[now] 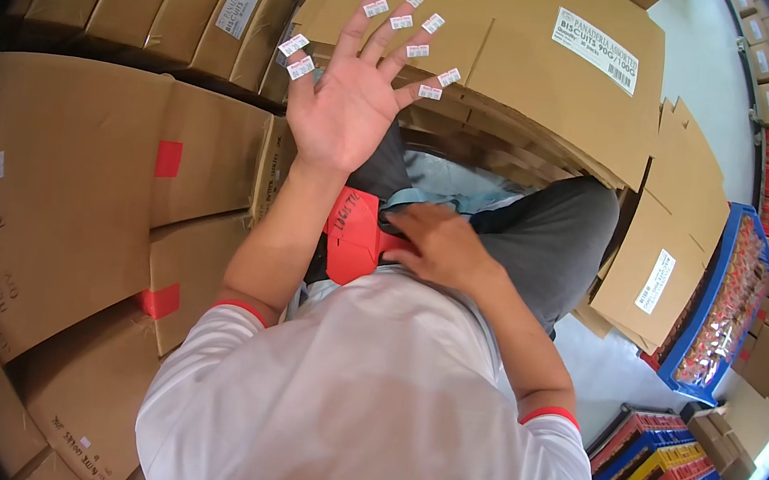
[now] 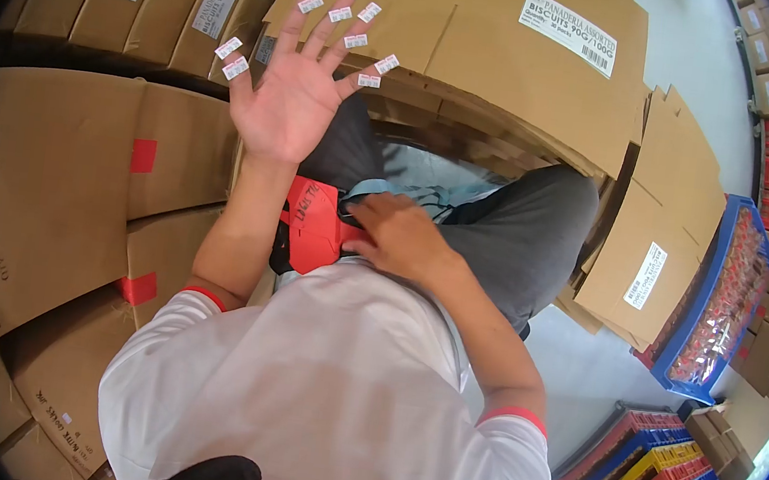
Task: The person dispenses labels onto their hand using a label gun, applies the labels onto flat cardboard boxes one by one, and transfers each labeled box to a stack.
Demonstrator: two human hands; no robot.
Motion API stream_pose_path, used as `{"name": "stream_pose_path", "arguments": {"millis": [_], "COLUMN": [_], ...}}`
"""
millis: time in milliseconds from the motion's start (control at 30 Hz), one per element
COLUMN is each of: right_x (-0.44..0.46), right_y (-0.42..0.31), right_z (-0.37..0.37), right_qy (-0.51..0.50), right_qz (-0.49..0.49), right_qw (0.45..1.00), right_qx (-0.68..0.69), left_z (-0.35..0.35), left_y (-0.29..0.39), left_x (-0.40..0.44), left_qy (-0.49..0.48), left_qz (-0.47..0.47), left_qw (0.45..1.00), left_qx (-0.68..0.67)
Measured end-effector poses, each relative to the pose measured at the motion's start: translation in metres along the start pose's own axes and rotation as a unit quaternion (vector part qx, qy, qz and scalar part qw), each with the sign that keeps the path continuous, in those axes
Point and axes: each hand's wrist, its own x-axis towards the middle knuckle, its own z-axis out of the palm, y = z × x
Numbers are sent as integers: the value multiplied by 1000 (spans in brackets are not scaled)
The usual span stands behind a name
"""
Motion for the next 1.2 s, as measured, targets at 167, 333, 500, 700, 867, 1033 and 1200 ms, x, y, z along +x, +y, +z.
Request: {"name": "stream_pose_path", "arguments": {"millis": [167,333,500,700,867,1033,1200], "right_x": [13,33,47,55,54,49,22], "right_y": [10,16,27,27,37,44,133], "right_z": [-72,-125,-132,-137,-136,-143,-223], "right_qy": [301,282,251,262,244,318,402], "right_qz": [123,180,158,136,147,136,209], "right_qw": [943,933,942,948,945,933,874], "right_qx": [67,133,159,119,162,99,177], "left_z": [9,16,17,15,15,-1,-33], "left_y": [-11,-18,-19,-21,-24,-25,-23], "left_x": [-4,-3,-1,6,13,35,89], "left_qy": [-22,-43,-78,-61,-60,-93,-38], "left_qz": [-38,-67,-72,-75,-80,-68,-90], "left_qw": [999,997,994,995,995,993,995], "left_qx": [5,26,29,40,26,32,0]}}
